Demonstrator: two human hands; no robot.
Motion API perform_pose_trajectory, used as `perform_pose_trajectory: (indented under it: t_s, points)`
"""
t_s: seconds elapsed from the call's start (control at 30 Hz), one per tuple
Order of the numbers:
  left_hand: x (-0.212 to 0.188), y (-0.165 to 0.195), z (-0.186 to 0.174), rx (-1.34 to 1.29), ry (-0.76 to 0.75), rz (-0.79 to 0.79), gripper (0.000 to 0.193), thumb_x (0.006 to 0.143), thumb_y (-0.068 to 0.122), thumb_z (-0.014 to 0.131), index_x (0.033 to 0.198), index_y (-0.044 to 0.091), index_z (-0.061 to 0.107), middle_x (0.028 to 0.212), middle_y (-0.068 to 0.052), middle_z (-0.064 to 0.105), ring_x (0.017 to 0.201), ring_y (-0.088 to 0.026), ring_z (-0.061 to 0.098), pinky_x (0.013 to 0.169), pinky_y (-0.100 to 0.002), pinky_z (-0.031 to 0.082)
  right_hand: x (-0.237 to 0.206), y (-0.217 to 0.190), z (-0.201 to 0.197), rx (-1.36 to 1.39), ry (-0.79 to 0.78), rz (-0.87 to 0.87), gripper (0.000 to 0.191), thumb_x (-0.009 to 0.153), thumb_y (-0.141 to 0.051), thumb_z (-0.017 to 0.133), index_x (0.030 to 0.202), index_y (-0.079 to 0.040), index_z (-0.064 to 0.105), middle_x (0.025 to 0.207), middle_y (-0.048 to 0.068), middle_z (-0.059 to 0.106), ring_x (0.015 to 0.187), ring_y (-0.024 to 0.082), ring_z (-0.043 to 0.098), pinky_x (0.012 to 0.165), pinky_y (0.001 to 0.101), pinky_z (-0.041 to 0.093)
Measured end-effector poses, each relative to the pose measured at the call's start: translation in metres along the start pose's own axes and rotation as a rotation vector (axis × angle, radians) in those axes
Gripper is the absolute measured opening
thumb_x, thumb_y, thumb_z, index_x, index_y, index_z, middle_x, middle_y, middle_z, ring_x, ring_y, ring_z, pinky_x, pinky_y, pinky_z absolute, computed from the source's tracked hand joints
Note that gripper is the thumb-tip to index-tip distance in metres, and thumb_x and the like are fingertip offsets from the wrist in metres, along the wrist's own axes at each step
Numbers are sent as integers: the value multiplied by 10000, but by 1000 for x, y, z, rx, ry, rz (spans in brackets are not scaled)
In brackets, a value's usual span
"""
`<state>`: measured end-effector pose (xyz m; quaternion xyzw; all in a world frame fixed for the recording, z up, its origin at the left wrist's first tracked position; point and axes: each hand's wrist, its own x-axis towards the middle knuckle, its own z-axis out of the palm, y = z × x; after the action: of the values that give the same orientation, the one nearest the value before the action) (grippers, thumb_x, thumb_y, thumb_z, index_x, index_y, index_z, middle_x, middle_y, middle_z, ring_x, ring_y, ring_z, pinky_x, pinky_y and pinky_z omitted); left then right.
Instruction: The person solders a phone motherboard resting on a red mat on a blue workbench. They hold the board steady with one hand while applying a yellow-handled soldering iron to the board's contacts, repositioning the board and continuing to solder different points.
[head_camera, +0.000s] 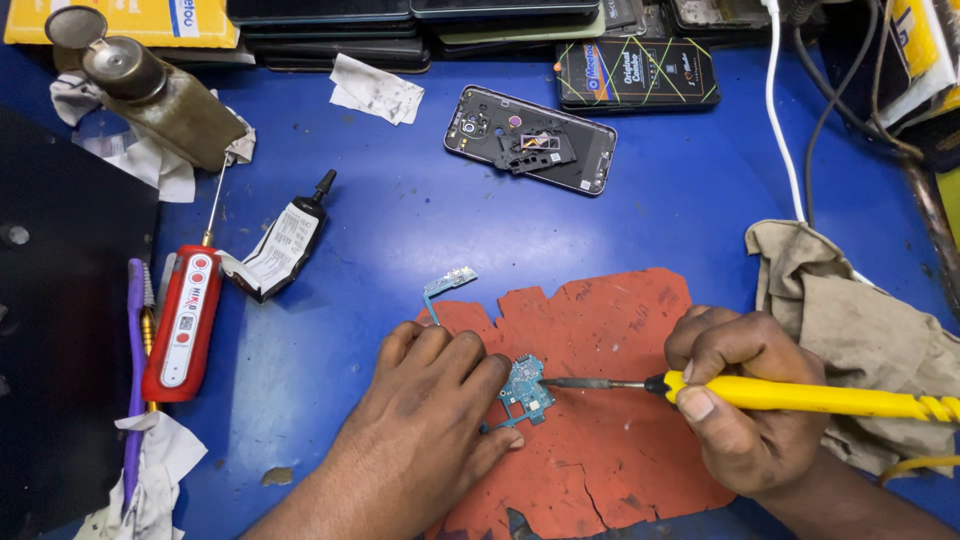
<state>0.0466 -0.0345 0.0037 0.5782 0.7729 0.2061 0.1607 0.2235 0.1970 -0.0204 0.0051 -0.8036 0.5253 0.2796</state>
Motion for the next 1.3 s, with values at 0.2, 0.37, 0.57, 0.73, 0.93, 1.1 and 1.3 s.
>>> perform_pose_trajectory:
  t_s: [0.2,0.37,0.57,0.73,0.93,1.1,1.3]
  points:
    - [0,0,0,7,12,8,515,777,368,809,1122,21,648,1052,-127,567,1075,-338,527,1038,-565,315,1,0,-1,-5,-6,-6,107,955,-127,584,994,-80,496,798,44,568,695,101,513,691,292,480]
    - [-1,0,0,3,40,24,510,766,364,815,1112,27,650,1047,-125,566,1072,-341,528,1039,-563,318,0,0,-1,-6,6,5,106,952,-131,585,987,-78,500,788,43,570,688,100,515,681,290,483]
    - [0,0,0,-10,45,23,493,772,359,818,1103,34,652,1038,-114,574,1075,-335,529,1041,-552,319,1,0,0,-9,2,-15,107,948,-124,586,984,-73,499,791,54,573,683,107,521,675,293,488]
    - [0,0,0,-19,50,27,494,775,360,817,1109,36,652,990,-106,578,1026,-308,532,1044,-549,322,1,-1,0,-22,4,-20,104,953,-127,586,980,-74,501,783,46,570,681,107,527,673,292,491]
    - [-1,0,-1,-16,42,25,486,775,354,816,1102,35,651,990,-112,571,1039,-318,529,1040,-550,323,1,-2,-1,19,-9,-11,100,948,-123,587,972,-75,503,782,46,565,676,109,508,665,293,471]
    - [-1,1,-1,7,38,26,500,775,360,812,1111,27,648,1016,-126,566,1047,-330,529,1039,-560,319,1,-2,-1,1,6,-10,100,953,-121,584,981,-74,501,779,41,566,678,106,515,678,299,479]
    - [0,2,-2,17,5,5,525,781,371,804,1143,25,646,1054,-130,567,1077,-340,531,1037,-568,317,1,-2,0,-15,1,-17,105,950,-128,585,979,-75,499,777,42,571,675,101,519,668,294,480]
